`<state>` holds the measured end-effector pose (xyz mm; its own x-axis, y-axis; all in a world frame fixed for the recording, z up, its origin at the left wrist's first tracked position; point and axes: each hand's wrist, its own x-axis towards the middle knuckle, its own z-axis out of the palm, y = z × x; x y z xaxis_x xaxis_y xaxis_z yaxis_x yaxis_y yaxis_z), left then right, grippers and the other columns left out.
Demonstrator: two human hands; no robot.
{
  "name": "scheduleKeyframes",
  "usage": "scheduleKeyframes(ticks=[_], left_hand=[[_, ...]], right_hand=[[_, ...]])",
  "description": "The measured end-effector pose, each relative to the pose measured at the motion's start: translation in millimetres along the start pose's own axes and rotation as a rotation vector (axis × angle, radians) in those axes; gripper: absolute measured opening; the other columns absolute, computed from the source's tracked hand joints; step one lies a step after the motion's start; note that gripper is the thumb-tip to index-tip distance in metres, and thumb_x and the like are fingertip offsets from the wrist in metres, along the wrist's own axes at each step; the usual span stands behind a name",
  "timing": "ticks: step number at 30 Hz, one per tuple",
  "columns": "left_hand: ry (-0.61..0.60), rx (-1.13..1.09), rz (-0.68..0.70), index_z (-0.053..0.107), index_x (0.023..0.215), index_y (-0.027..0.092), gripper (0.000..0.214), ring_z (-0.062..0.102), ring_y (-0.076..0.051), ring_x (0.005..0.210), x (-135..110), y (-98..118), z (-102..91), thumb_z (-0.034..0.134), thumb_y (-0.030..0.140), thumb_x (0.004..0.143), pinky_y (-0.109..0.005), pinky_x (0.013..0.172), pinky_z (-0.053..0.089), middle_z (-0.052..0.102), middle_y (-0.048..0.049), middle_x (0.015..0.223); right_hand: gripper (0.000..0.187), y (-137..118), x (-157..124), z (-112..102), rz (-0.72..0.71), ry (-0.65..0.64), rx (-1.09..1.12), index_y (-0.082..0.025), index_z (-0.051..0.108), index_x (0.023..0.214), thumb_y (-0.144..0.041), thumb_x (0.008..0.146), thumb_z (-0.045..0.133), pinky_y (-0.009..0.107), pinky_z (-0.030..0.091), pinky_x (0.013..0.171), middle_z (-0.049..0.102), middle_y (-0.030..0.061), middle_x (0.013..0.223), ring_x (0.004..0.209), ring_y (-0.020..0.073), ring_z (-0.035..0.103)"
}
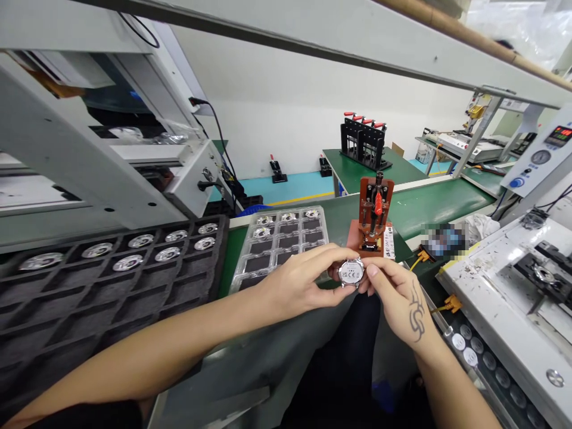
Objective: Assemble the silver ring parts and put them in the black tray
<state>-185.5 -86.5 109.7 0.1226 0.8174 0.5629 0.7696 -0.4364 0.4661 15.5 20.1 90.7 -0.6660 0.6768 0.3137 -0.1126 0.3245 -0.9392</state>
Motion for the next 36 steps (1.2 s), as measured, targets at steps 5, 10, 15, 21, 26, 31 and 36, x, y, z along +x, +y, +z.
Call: scheduleKeyframes(ticks=[5, 10, 15, 21, 26, 31, 36], left_hand=[[-0.014, -0.05, -0.032, 0.065, 0.125, 0.022, 0.032, 0.068, -0.016, 0.079, -0.9, 2.8, -2.1, 0.074, 0.026, 0.094, -0.029, 0.072, 0.058, 0.071, -0.002, 0.097], [-0.037, -0.065, -0.064, 0.067, 0.124, 0.02, 0.032, 0.066, -0.016, 0.077, -2.7, 4.4, -3.7, 0.073, 0.027, 0.093, -0.028, 0.071, 0.055, 0.07, -0.002, 0.096], [-0.053, -0.103, -0.091, 0.068, 0.121, 0.019, 0.032, 0.064, -0.015, 0.076, -3.1, 5.9, -5.0, 0.076, 0.027, 0.092, -0.028, 0.069, 0.052, 0.069, -0.0012, 0.093], [-0.061, -0.162, -0.138, 0.07, 0.121, 0.018, 0.035, 0.064, -0.015, 0.077, -5.4, 5.2, -3.6, 0.082, 0.028, 0.089, -0.028, 0.07, 0.051, 0.067, 0.0, 0.091], [-0.102, -0.282, -0.217, 0.072, 0.12, 0.019, 0.041, 0.065, -0.015, 0.075, -8.7, 1.3, -6.2, 0.09, 0.035, 0.086, -0.027, 0.072, 0.052, 0.068, 0.0023, 0.087], [-0.079, -0.288, -0.225, 0.074, 0.119, 0.019, 0.043, 0.065, -0.014, 0.074, -12.3, 3.2, -6.8, 0.093, 0.038, 0.085, -0.027, 0.071, 0.052, 0.071, 0.0025, 0.086], [0.034, -0.259, -0.302, 0.071, 0.124, 0.021, 0.048, 0.068, -0.016, 0.082, -13.8, 10.5, 0.4, 0.093, 0.04, 0.085, -0.03, 0.078, 0.054, 0.077, -0.0008, 0.1]], right_hand=[[0.025, 0.1, -3.6, 0.5, 0.042, -0.027, 0.079, -0.024, 0.084, 0.11, -0.042, 0.105, 0.068, 0.032, 0.06, 0.071, 0.076, 0.0027, 0.079, 0.073, 0.0187, 0.071], [0.02, 2.8, -4.8, 2.3, 0.086, -0.051, 0.157, -0.025, 0.084, 0.112, -0.039, 0.104, 0.072, 0.028, 0.058, 0.072, 0.077, 0.0014, 0.081, 0.075, 0.0163, 0.071], [0.018, 4.6, -4.8, 5.5, 0.131, -0.061, 0.213, -0.025, 0.084, 0.11, -0.039, 0.1, 0.077, 0.027, 0.058, 0.069, 0.077, 0.0002, 0.078, 0.071, 0.0153, 0.071], [0.02, 6.7, -7.3, 8.5, 0.165, -0.047, 0.234, -0.024, 0.084, 0.107, -0.041, 0.096, 0.082, 0.026, 0.059, 0.068, 0.079, 0.0007, 0.08, 0.07, 0.0143, 0.072], [0.023, 16.1, -9.1, 11.1, 0.235, -0.064, 0.338, -0.022, 0.085, 0.106, -0.043, 0.095, 0.085, 0.025, 0.056, 0.064, 0.077, 0.0007, 0.075, 0.064, 0.0129, 0.068], [0.023, 14.9, -12.8, 14.1, 0.256, -0.091, 0.409, -0.024, 0.085, 0.112, -0.041, 0.096, 0.084, 0.024, 0.055, 0.066, 0.078, 0.0012, 0.08, 0.068, 0.0125, 0.068], [0.02, 0.3, -16.4, 16.3, 0.188, -0.052, 0.288, -0.029, 0.084, 0.115, -0.034, 0.096, 0.083, 0.025, 0.06, 0.075, 0.081, 0.0014, 0.096, 0.079, 0.0138, 0.072]])
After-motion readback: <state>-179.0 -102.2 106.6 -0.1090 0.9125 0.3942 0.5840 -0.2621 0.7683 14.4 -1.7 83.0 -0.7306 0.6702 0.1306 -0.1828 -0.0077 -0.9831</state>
